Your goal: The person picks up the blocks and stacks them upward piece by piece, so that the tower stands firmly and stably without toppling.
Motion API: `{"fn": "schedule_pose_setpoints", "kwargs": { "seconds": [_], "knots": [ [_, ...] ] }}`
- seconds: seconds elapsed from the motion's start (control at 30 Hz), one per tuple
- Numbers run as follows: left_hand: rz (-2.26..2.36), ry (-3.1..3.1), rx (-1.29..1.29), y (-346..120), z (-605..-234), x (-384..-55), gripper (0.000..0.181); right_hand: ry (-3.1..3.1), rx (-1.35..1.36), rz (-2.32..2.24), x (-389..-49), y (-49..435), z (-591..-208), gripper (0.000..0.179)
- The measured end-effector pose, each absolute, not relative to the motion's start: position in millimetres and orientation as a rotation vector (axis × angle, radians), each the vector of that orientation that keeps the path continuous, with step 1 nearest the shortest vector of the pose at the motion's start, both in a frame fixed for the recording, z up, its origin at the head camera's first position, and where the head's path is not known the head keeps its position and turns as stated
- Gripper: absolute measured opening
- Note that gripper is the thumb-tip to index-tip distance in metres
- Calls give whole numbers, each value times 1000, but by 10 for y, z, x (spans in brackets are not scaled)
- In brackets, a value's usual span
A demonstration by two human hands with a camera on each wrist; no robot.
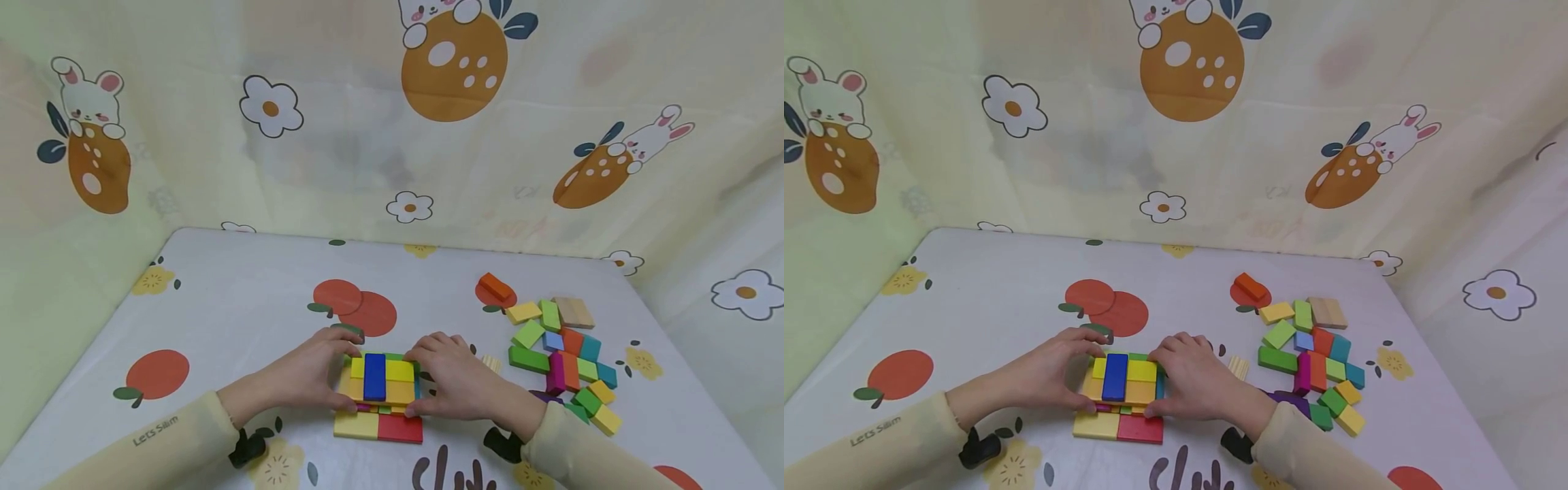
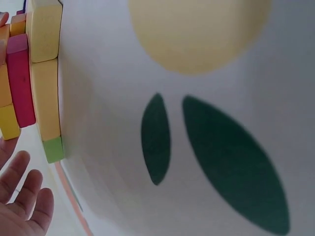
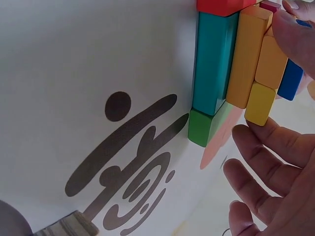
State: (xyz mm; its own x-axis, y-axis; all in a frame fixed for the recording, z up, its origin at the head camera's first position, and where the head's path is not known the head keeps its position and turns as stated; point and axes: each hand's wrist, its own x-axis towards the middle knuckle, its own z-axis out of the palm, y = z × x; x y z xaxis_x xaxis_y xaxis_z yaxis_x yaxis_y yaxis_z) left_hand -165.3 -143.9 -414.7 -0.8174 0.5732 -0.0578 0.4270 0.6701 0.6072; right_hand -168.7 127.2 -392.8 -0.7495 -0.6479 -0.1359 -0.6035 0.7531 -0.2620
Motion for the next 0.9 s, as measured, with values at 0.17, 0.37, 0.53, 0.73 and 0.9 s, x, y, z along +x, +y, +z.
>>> {"fn": "schedule_pose_setpoints", "kwargs": {
  "seconds": [0.17,0.37,0.53,0.73,0.9],
  "knots": [
    [874,2640,810,-1440,-4149,-1649,62,2723,-968,-299,-1694,1269,-3927,70],
    [868,2636,818,-1439,-4139,-1646,65,2717,-971,-309,-1693,1274,-3925,70],
    [855,2630,839,-1415,-4119,-1654,69,2712,-971,-312,-1693,1277,-3926,70],
    [902,2607,841,-1351,-4105,-1662,80,2702,-968,-316,-1695,1277,-3929,71],
    [906,2602,847,-1278,-4083,-1671,77,2708,-971,-314,-1699,1280,-3925,71]
  ]
}}
